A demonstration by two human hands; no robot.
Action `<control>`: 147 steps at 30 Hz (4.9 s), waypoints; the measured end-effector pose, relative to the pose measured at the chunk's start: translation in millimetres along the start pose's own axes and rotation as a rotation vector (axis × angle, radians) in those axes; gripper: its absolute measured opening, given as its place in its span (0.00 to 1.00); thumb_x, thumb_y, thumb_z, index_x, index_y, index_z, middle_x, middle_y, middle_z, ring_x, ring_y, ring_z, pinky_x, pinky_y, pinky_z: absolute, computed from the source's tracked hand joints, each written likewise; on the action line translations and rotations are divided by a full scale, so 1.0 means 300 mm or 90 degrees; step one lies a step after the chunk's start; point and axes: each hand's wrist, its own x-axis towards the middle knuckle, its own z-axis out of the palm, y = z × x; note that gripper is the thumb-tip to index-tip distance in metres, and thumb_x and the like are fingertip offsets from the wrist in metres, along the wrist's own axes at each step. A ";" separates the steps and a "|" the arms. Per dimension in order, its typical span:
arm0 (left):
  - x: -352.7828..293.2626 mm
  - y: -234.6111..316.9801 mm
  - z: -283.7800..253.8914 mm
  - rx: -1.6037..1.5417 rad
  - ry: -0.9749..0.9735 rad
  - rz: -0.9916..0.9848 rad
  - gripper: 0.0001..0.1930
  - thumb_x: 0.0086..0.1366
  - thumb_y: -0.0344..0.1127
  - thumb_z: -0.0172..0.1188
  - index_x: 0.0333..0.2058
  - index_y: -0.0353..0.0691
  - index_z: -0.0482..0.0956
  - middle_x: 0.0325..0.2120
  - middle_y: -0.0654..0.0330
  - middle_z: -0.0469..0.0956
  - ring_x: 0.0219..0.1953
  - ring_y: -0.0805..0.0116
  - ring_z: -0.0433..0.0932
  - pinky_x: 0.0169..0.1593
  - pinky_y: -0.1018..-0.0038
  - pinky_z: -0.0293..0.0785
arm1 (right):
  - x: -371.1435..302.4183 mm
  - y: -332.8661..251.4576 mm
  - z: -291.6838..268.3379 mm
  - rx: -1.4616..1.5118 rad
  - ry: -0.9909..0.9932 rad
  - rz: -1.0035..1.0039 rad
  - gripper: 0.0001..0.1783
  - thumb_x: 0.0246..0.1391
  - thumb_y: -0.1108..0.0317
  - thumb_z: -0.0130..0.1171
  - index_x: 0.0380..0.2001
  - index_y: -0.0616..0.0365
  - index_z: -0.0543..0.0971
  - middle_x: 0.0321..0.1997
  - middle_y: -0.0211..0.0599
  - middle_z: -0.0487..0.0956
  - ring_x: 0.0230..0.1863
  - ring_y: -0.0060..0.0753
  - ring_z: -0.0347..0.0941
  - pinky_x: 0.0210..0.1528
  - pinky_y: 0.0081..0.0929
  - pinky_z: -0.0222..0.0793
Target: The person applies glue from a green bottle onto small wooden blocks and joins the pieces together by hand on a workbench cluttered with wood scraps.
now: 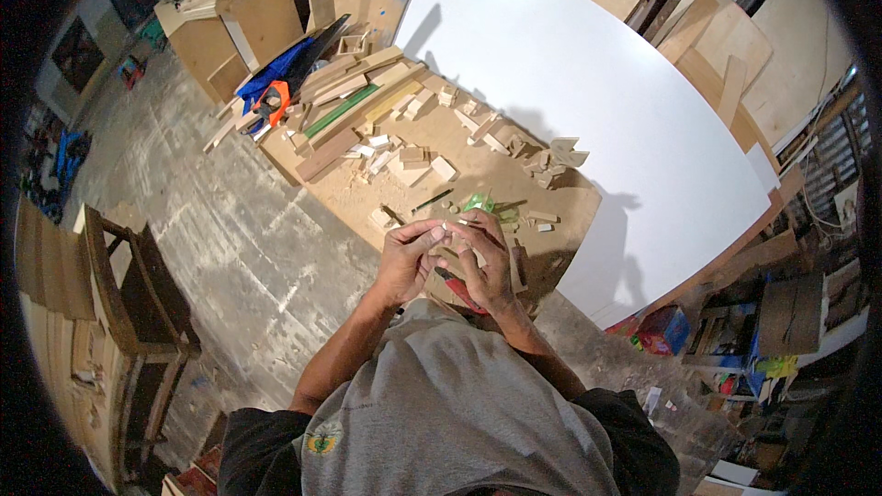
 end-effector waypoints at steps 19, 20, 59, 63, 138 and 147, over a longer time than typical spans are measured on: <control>0.000 -0.032 -0.036 -0.026 -0.008 -0.049 0.09 0.65 0.28 0.59 0.43 0.37 0.78 0.34 0.60 0.80 0.37 0.74 0.79 0.28 0.79 0.81 | -0.017 0.024 -0.028 -0.211 -0.014 -0.043 0.21 0.47 0.76 0.59 0.48 0.55 0.77 0.57 0.46 0.69 0.51 0.50 0.69 0.53 0.44 0.64; 0.002 -0.037 -0.040 -0.043 -0.009 -0.052 0.09 0.64 0.28 0.59 0.44 0.36 0.77 0.34 0.59 0.80 0.37 0.72 0.80 0.29 0.77 0.82 | -0.016 0.021 -0.029 -0.223 0.006 -0.042 0.19 0.47 0.78 0.58 0.46 0.56 0.78 0.54 0.45 0.70 0.50 0.47 0.70 0.50 0.42 0.66; -0.135 -0.094 -0.057 0.012 0.080 -0.165 0.09 0.63 0.25 0.60 0.43 0.34 0.80 0.36 0.57 0.81 0.36 0.70 0.82 0.37 0.77 0.83 | -0.193 0.046 0.064 0.030 0.066 0.143 0.09 0.53 0.76 0.60 0.39 0.64 0.80 0.41 0.38 0.78 0.40 0.30 0.76 0.40 0.24 0.72; -0.147 -0.081 -0.046 0.049 0.082 -0.172 0.09 0.63 0.27 0.61 0.43 0.34 0.81 0.37 0.58 0.82 0.37 0.71 0.81 0.37 0.76 0.81 | -0.199 0.050 0.066 0.045 0.058 0.154 0.09 0.53 0.75 0.60 0.38 0.64 0.80 0.42 0.39 0.78 0.40 0.28 0.76 0.38 0.22 0.72; 0.373 0.181 -1.048 0.758 -0.356 -0.074 0.36 0.58 0.29 0.62 0.64 0.38 0.57 0.55 0.43 0.70 0.59 0.51 0.69 0.64 0.62 0.64 | -0.144 0.473 0.934 -0.217 0.458 0.356 0.10 0.50 0.77 0.60 0.38 0.61 0.81 0.48 0.45 0.72 0.45 0.41 0.73 0.43 0.28 0.71; 0.383 0.170 -1.067 0.740 -0.375 -0.076 0.36 0.58 0.30 0.62 0.65 0.39 0.57 0.57 0.46 0.69 0.60 0.52 0.68 0.65 0.62 0.62 | -0.163 0.521 0.932 -0.340 0.431 0.309 0.09 0.50 0.76 0.60 0.36 0.62 0.81 0.48 0.45 0.71 0.45 0.41 0.73 0.47 0.31 0.71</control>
